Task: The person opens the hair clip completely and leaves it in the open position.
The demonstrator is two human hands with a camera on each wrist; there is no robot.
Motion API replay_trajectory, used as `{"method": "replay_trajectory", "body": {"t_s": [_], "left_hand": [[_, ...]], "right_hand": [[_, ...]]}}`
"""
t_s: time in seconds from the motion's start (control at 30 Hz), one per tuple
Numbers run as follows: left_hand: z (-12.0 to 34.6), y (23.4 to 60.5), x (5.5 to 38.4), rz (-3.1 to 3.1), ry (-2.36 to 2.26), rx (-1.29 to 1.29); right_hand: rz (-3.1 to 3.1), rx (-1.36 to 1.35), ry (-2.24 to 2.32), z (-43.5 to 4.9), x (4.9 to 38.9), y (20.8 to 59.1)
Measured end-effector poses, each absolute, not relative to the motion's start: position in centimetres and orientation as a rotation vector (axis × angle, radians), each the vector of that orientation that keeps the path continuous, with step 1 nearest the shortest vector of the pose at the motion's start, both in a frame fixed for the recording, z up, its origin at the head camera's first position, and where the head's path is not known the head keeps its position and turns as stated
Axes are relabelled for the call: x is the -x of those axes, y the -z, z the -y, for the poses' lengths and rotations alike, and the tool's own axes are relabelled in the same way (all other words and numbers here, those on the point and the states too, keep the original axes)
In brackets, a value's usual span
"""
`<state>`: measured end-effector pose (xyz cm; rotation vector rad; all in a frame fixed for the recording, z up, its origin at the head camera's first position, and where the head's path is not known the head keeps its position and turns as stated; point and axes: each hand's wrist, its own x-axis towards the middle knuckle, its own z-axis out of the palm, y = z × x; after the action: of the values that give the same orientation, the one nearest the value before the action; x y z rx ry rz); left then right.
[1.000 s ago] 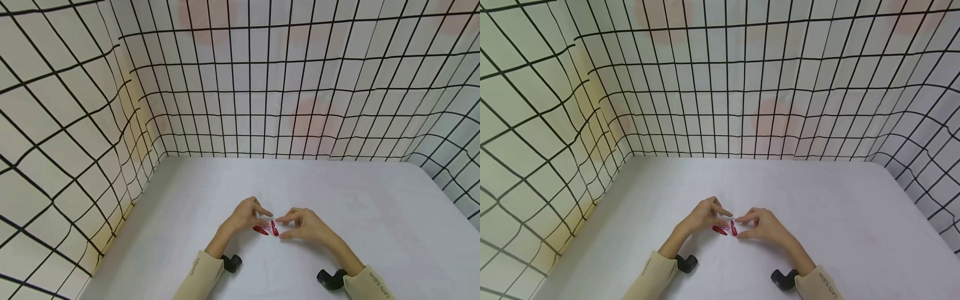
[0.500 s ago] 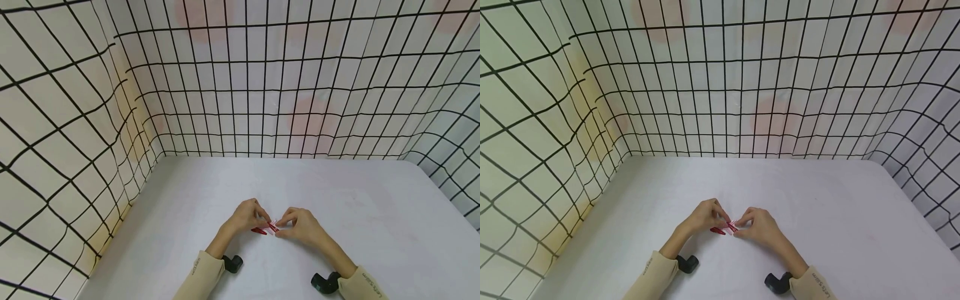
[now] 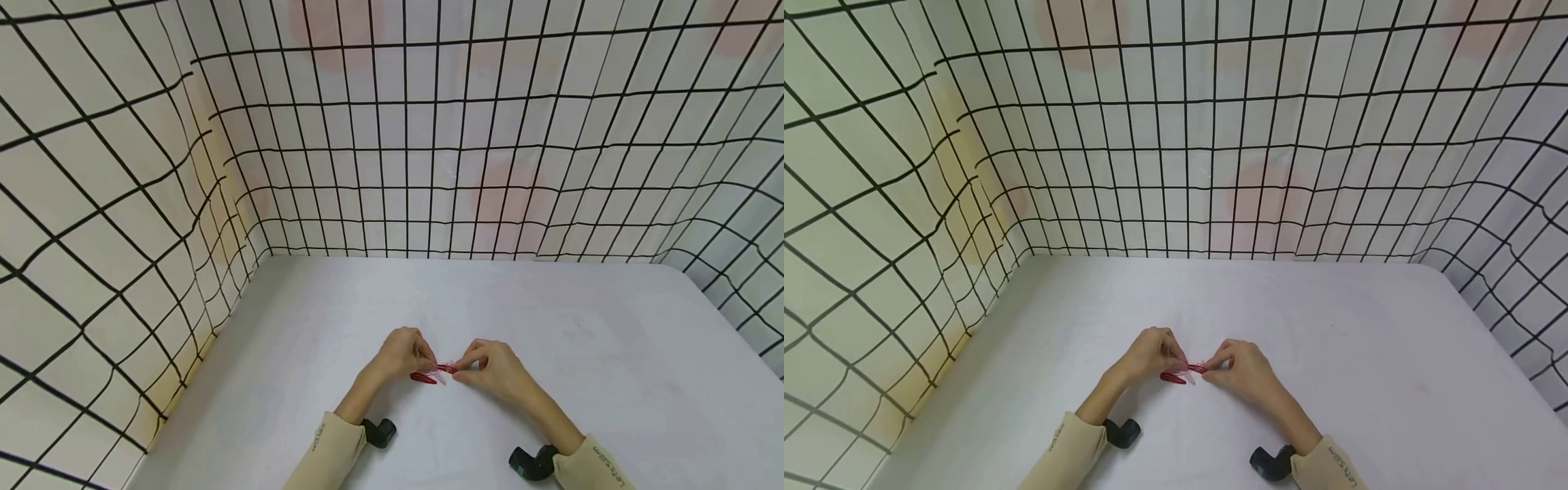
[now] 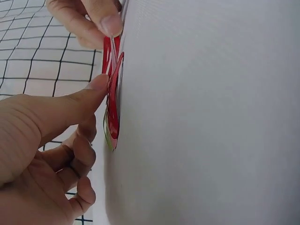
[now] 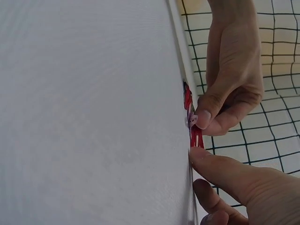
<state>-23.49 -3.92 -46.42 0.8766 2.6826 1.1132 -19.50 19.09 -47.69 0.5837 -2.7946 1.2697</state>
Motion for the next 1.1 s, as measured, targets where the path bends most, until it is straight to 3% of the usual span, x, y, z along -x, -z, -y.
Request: {"method": "replay_trajectory", "body": {"t_s": [1.1], "left_hand": [[3.5, 45.0, 23.1, -2.7, -1.518, -0.93]], "right_hand": [[2.608, 0.078, -1.961, -19.0, 19.8, 45.9]]}}
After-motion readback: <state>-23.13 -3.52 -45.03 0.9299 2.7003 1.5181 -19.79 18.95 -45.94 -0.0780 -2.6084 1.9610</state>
